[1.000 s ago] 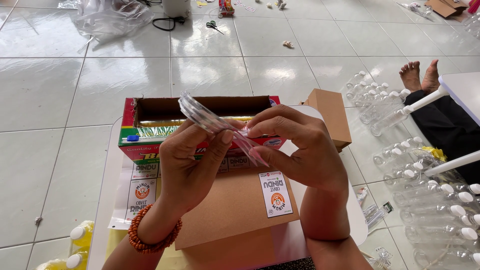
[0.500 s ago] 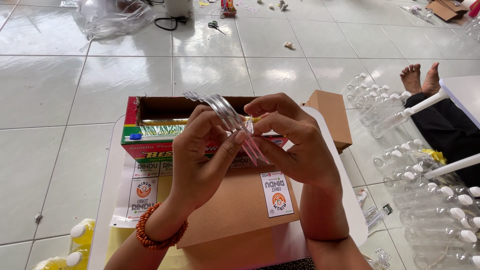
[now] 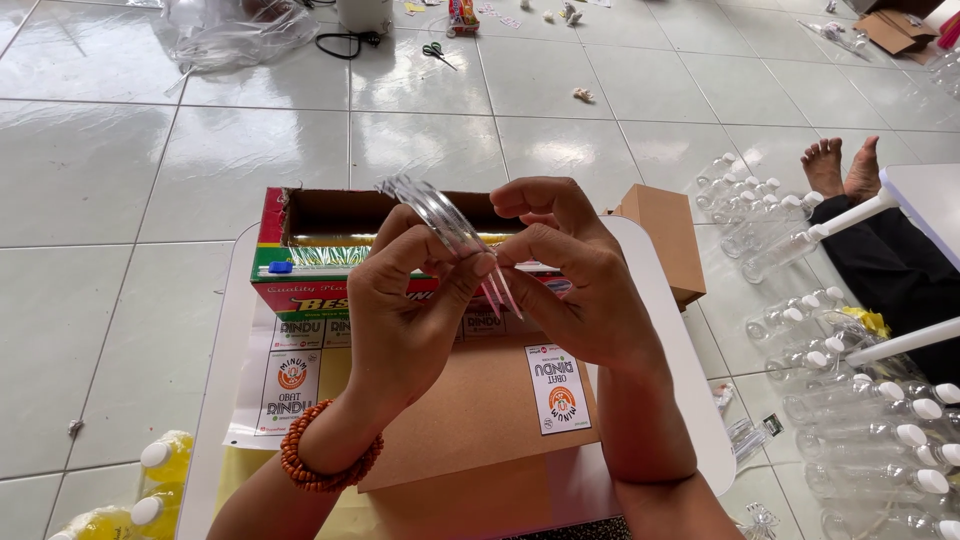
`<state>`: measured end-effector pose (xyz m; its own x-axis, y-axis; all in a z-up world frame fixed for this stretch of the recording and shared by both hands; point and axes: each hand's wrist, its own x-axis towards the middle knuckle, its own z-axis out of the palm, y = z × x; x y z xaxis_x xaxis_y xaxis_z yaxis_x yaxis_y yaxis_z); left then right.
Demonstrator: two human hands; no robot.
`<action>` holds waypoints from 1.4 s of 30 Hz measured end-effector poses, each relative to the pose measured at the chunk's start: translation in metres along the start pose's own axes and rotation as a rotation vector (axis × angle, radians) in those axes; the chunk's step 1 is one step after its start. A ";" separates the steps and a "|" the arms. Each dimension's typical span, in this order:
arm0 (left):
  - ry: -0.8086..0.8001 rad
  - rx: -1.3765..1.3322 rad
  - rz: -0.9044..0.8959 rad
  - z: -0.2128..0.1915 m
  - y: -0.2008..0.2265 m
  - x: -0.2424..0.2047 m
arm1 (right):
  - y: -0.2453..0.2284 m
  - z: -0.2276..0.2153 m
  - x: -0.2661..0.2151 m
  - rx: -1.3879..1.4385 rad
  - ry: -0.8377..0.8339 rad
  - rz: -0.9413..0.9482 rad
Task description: The person assembles a small cardboard box, applies a branded sticker, and places a pack of yellow liquid bottles inside. They then close the box and tie a decorative silver ribbon bow around it.
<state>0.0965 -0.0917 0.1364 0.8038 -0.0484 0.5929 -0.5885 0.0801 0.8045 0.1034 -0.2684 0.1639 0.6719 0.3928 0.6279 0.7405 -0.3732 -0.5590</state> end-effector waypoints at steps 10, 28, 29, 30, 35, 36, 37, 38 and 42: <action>0.060 0.027 0.078 -0.012 0.012 0.004 | 0.006 -0.006 0.002 -0.017 -0.113 0.005; 0.221 0.039 0.085 -0.029 0.000 0.001 | 0.051 -0.035 -0.003 -0.128 -0.278 0.115; 0.222 0.016 0.078 -0.030 -0.001 0.001 | 0.052 -0.037 -0.003 -0.102 -0.289 0.101; 0.222 0.016 0.078 -0.030 0.000 0.001 | 0.053 -0.038 -0.003 -0.102 -0.288 0.101; 0.225 0.011 0.063 -0.032 0.008 0.002 | 0.061 -0.042 -0.002 -0.113 -0.322 0.137; 0.226 0.011 0.063 -0.032 0.008 0.002 | 0.062 -0.042 -0.002 -0.113 -0.323 0.136; 0.230 0.010 0.070 -0.032 0.007 0.002 | 0.064 -0.043 -0.002 -0.115 -0.334 0.145; 0.234 0.009 0.078 -0.032 0.007 0.002 | 0.065 -0.043 -0.001 -0.117 -0.345 0.155; 0.233 0.010 0.070 -0.034 0.008 0.003 | 0.075 -0.042 -0.001 -0.122 -0.359 0.193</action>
<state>0.0968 -0.0575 0.1434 0.7584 0.1876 0.6243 -0.6438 0.0653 0.7624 0.1574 -0.3317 0.1439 0.7765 0.5656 0.2777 0.6080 -0.5568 -0.5660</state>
